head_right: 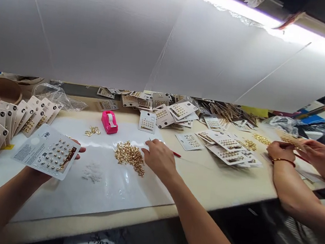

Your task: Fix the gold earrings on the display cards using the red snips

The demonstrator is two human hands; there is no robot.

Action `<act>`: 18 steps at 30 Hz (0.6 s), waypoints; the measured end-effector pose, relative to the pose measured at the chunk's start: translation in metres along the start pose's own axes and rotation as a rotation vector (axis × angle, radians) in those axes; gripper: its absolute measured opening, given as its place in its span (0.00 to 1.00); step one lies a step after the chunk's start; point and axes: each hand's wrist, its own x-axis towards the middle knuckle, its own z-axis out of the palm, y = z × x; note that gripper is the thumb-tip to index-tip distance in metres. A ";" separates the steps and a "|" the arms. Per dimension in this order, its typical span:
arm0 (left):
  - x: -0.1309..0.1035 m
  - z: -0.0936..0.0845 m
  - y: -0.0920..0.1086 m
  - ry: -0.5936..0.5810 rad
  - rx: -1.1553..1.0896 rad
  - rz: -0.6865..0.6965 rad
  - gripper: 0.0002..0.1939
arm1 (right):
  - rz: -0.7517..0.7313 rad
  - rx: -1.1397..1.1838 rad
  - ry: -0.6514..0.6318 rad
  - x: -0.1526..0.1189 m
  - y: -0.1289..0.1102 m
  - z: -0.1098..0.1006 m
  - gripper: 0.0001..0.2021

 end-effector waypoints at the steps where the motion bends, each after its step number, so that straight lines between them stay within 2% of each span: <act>1: 0.000 0.000 0.000 -0.001 -0.001 0.003 0.15 | 0.039 -0.041 -0.023 0.002 0.012 0.001 0.15; 5: 0.001 0.001 0.002 0.023 0.013 -0.026 0.16 | 0.057 -0.080 -0.138 0.003 0.050 0.016 0.29; 9: 0.002 0.004 0.006 0.045 0.014 -0.051 0.17 | 0.011 -0.053 -0.171 0.000 0.061 0.023 0.30; 12: 0.002 0.004 0.007 0.030 0.002 -0.083 0.17 | -0.007 -0.074 -0.107 -0.003 0.066 0.017 0.24; 15: 0.001 0.003 0.006 0.032 -0.008 -0.084 0.18 | 0.039 -0.076 0.038 -0.012 0.067 0.009 0.18; 18: 0.002 0.003 0.005 0.078 -0.008 -0.065 0.17 | 0.005 0.048 0.082 -0.031 0.053 -0.001 0.17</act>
